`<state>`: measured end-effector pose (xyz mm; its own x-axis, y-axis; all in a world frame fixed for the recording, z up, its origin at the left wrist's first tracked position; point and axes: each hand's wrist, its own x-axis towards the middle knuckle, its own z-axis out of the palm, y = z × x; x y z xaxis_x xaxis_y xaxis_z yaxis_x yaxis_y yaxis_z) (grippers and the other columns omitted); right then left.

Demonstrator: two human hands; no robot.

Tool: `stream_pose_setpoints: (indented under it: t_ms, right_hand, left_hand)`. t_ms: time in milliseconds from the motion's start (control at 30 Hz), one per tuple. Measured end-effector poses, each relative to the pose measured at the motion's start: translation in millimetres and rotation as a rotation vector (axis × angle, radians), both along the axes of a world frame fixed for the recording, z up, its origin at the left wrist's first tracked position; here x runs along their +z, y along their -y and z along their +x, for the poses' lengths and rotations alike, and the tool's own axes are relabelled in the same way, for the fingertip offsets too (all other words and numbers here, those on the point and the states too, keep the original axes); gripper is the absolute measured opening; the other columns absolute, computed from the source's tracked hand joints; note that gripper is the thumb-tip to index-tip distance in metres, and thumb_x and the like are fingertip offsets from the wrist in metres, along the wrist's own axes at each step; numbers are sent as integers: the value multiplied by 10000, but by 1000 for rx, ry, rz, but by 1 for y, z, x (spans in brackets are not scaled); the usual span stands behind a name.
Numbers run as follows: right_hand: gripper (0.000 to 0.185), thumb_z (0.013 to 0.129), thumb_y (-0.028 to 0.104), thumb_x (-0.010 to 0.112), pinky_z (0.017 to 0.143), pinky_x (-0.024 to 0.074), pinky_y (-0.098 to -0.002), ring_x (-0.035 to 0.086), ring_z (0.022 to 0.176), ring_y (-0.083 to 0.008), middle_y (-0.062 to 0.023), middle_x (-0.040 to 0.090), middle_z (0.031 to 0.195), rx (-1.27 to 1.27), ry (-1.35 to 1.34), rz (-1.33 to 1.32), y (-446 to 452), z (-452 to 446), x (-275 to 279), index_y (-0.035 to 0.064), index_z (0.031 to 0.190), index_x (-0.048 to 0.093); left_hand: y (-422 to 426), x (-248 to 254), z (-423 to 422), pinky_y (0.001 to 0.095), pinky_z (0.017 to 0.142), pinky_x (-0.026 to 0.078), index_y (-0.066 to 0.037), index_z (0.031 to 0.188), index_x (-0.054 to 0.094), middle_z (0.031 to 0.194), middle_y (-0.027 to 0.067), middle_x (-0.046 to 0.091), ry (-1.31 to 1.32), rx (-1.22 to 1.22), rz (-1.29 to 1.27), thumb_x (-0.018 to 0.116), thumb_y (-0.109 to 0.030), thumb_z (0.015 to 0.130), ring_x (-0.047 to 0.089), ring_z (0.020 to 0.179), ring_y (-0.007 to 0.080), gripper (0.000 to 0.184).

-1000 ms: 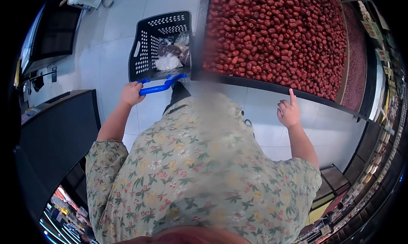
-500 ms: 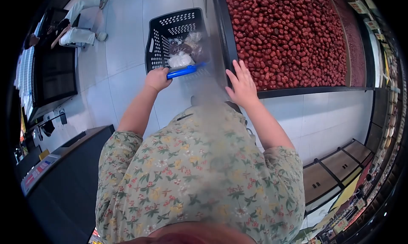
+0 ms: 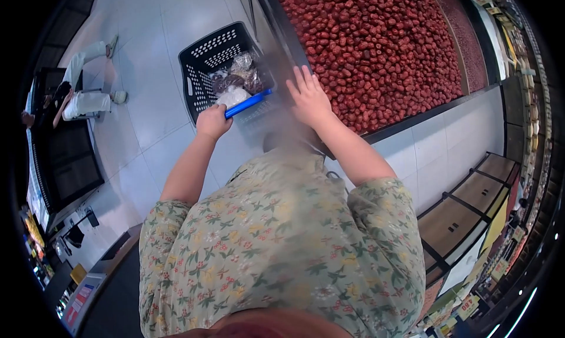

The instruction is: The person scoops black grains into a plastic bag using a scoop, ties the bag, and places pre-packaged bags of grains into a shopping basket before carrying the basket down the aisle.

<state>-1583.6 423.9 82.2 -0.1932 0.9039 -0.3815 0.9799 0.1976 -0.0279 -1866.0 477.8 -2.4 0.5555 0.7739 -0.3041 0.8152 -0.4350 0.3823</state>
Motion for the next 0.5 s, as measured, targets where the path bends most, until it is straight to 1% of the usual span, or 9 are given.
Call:
stream_pose_setpoints:
  t_ms: [67,100,133,233,267,333,400,433,500]
  right_hand:
    - [602,784,286,578,1097,216,-486,154,1375,-385,-209,218,1465,13,-10,1,-2,1,-6,89,1334,434]
    - [531,814,266,516,1092,228,-484,176,1368,-383,-212,232,1458,34,3,46,-5,2,-8,103,1316,459]
    - [491,835,263,483,1086,245,-477,190,1365,-380,-207,249,1454,41,38,26,-8,2,-9,115,1303,475]
    - [463,851,286,464,1075,272,-469,228,1352,-375,-190,286,1442,29,-4,81,-11,5,-14,118,1282,495]
    - [476,753,213,572,1056,288,-508,238,1330,-406,-199,333,1396,-33,-124,115,-14,4,-11,64,1202,521]
    - [475,749,207,584,1053,287,-515,240,1326,-410,-202,348,1383,-42,-149,84,-16,1,-3,61,1197,521]
    - [480,728,189,628,1057,283,-510,259,1318,-410,-194,331,1397,-174,-246,-67,-33,-3,25,58,1181,535]
    - [484,725,185,640,1060,281,-505,254,1325,-401,-190,320,1407,-201,-272,-96,-39,-4,31,58,1181,537]
    - [488,722,180,652,1064,279,-500,250,1332,-393,-186,308,1417,-243,-309,-110,-34,2,24,59,1181,540]
  left_hand:
    - [-7,-5,-1,405,624,517,-86,749,595,725,92,600,-26,20,-6,648,-268,681,625,685,281,201]
    - [-14,-6,-1,403,619,516,-87,743,589,719,88,595,-23,22,-1,653,-261,674,623,684,280,197]
    - [-23,-8,-1,403,619,516,-87,743,589,719,88,595,-9,9,6,653,-261,674,623,684,280,197]
    - [-46,-20,-5,404,622,513,-87,747,585,737,85,605,-19,38,8,664,-249,661,621,691,285,200]
    - [-54,-21,-4,404,622,513,-87,747,585,737,85,605,-11,22,16,664,-249,661,621,691,285,200]
    - [-65,-22,-5,405,630,513,-87,758,589,750,92,609,-26,80,0,670,-250,655,621,700,284,209]
    - [-84,-32,-6,400,634,516,-74,736,589,743,97,613,-1,62,32,679,-261,650,626,696,283,225]
    - [-91,-35,-6,402,635,515,-75,739,591,743,98,613,-21,59,25,675,-256,651,626,696,284,218]
    - [-111,-34,-3,408,642,513,-79,745,595,743,100,612,-36,62,-10,667,-254,654,626,702,288,209]
